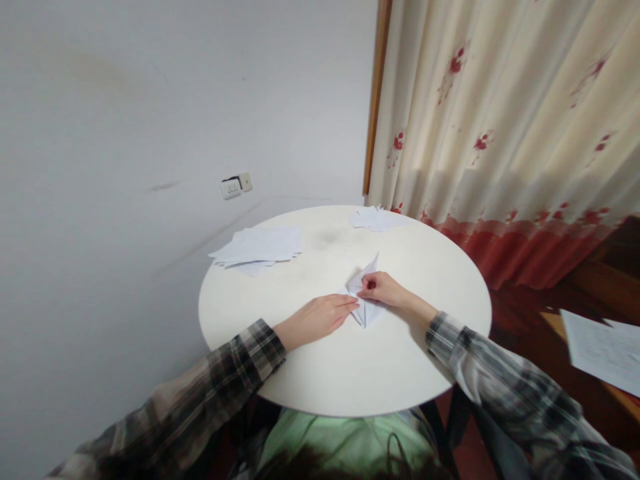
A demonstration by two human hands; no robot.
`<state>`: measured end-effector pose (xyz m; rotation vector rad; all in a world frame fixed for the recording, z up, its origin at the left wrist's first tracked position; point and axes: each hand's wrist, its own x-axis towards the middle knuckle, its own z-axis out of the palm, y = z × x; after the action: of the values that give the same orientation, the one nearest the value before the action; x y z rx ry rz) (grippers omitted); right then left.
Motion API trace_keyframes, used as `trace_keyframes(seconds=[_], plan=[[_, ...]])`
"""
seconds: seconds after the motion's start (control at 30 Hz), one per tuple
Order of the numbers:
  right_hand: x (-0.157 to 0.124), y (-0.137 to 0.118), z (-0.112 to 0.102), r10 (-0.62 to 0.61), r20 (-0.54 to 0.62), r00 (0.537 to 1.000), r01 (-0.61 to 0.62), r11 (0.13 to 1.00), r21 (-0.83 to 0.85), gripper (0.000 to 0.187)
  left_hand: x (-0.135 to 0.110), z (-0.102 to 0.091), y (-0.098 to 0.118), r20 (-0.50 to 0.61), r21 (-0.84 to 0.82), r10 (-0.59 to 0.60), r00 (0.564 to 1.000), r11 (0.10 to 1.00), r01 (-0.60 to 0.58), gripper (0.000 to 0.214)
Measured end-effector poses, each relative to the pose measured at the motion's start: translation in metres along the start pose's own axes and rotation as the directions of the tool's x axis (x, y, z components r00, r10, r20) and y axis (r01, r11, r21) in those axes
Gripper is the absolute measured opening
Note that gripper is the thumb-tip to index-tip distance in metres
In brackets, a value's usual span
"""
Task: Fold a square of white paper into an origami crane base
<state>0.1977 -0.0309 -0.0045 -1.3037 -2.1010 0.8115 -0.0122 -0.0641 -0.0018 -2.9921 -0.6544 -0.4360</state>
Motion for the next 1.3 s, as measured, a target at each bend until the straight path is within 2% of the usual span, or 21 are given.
trace_keyframes(seconds=[0.67, 0.87, 1.03, 1.3], plan=[[0.0002, -0.0005, -0.0022, -0.044, 0.001, 0.999, 0.044, 0.996, -0.078, 0.011, -0.0008, 0.0016, -0.0016, 0.002, 0.022, 0.009, 1.0, 1.0, -0.009, 0.035], [0.0, -0.0014, -0.0015, -0.074, -0.022, 0.997, 0.071, 0.991, -0.116, 0.015, 0.001, 0.0003, -0.001, -0.017, -0.016, -0.011, 1.0, 1.0, 0.011, 0.034], [-0.0009, -0.0049, 0.0005, -0.039, -0.097, 0.995, 0.022, 0.985, -0.169, 0.017, 0.0032, 0.0002, -0.002, -0.032, -0.059, -0.008, 0.999, 0.998, 0.007, 0.034], [-0.0013, -0.0026, 0.0018, -0.019, -0.113, 0.993, -0.006, 0.976, -0.216, 0.015, 0.0002, -0.0018, -0.0037, -0.035, -0.059, -0.058, 0.998, 0.997, 0.055, 0.033]])
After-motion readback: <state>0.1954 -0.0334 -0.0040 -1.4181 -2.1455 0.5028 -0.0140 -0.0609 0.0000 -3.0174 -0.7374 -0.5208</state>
